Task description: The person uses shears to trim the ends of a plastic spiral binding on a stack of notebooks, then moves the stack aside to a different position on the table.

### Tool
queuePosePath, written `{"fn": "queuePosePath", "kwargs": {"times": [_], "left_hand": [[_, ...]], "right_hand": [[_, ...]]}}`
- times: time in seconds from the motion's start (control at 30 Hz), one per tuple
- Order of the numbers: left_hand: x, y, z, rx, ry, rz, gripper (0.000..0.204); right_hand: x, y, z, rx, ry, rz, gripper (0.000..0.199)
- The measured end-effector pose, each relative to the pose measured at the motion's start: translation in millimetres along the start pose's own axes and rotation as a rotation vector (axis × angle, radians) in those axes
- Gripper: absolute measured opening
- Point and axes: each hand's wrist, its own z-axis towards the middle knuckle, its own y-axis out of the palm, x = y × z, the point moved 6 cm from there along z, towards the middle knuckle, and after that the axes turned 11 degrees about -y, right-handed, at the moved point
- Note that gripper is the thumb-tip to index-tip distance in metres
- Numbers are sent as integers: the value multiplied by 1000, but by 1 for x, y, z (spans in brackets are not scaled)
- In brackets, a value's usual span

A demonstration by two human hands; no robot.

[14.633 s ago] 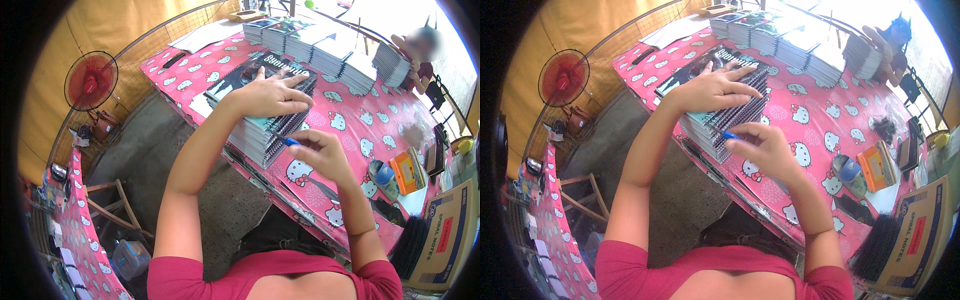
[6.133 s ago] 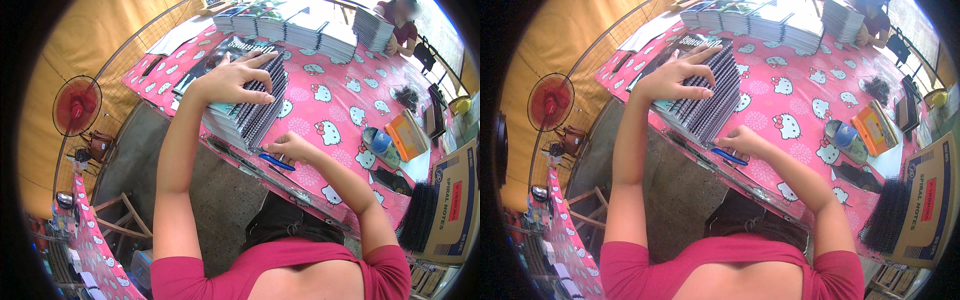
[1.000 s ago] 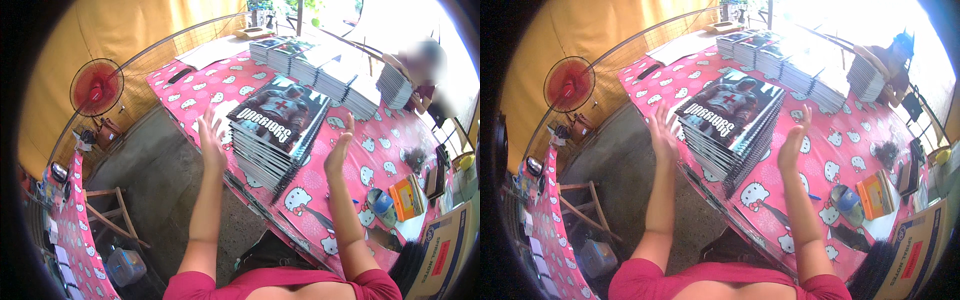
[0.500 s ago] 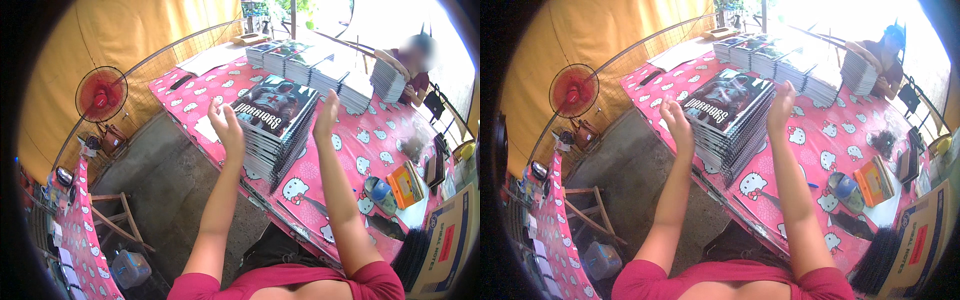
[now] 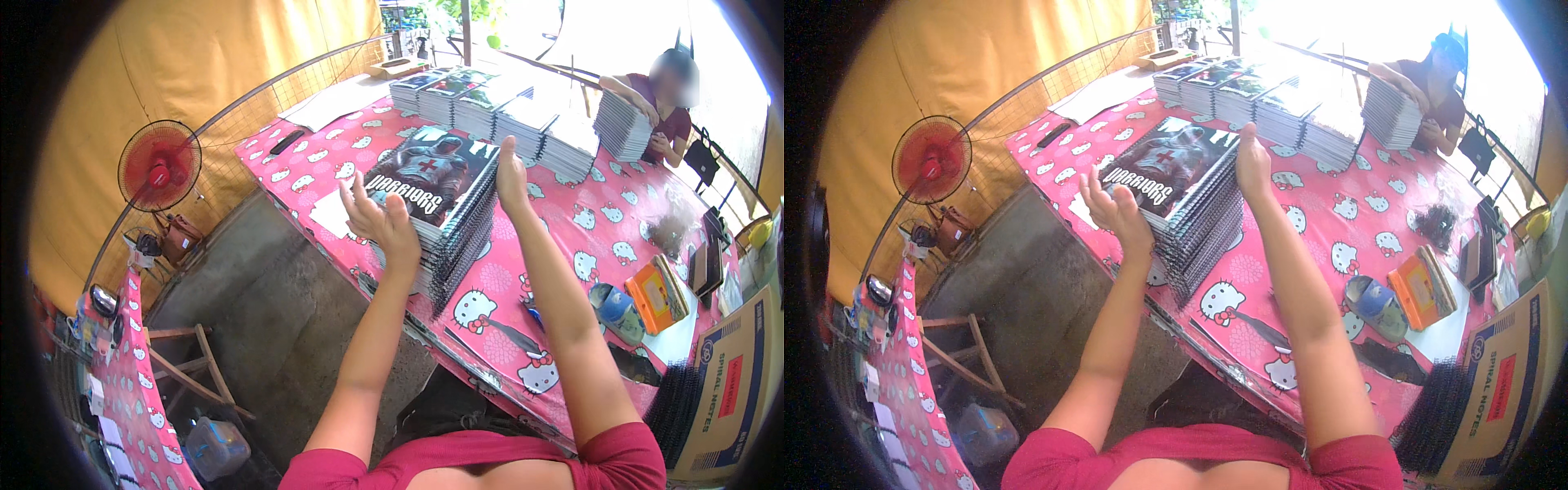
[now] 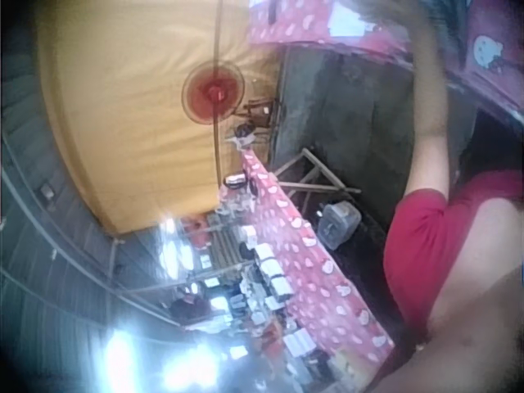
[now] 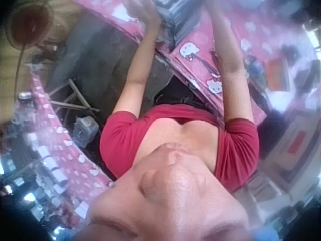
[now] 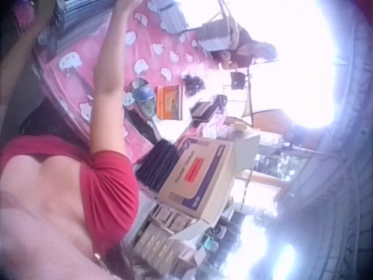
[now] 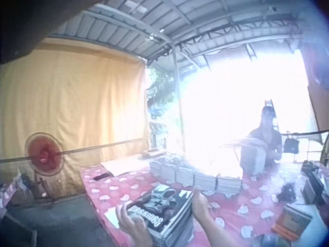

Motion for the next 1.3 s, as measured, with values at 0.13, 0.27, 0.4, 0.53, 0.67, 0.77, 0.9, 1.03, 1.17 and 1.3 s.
{"fn": "queuePosePath", "kwargs": {"times": [0.13, 0.27, 0.4, 0.53, 0.67, 0.77, 0.9, 1.03, 1.17, 1.3], "left_hand": [[15, -45, -8, 62, 109, -217, 55], [26, -55, -48, -300, 7, -348, 39], [50, -46, -70, -378, 44, -321, 38], [55, -48, -65, -419, 106, -193, 33], [74, -48, -67, -435, 57, -114, 23], [63, -51, -63, -402, 3, -100, 18], [68, -49, -62, -441, 64, -83, 14], [69, -51, -62, -440, 58, -80, 13], [74, -53, -63, -405, 109, -78, 13], [71, -52, -63, -390, 113, -74, 12]], "right_hand": [[-18, -48, -73, -281, -463, -619, 77], [-2, -129, -189, -773, -21, -979, 96], [14, -158, -237, -705, -89, -1070, 77], [5, -154, -226, -682, -86, -983, 50], [-36, -126, -194, -645, -115, -558, 40], [-110, -82, -178, -714, -157, -489, 40], [-141, -58, -156, -612, -514, -628, 43], [-153, -44, -150, -585, -640, -784, 45], [-157, -39, -153, -543, -720, -880, 43], [-159, -38, -151, -566, -745, -872, 44]]}}
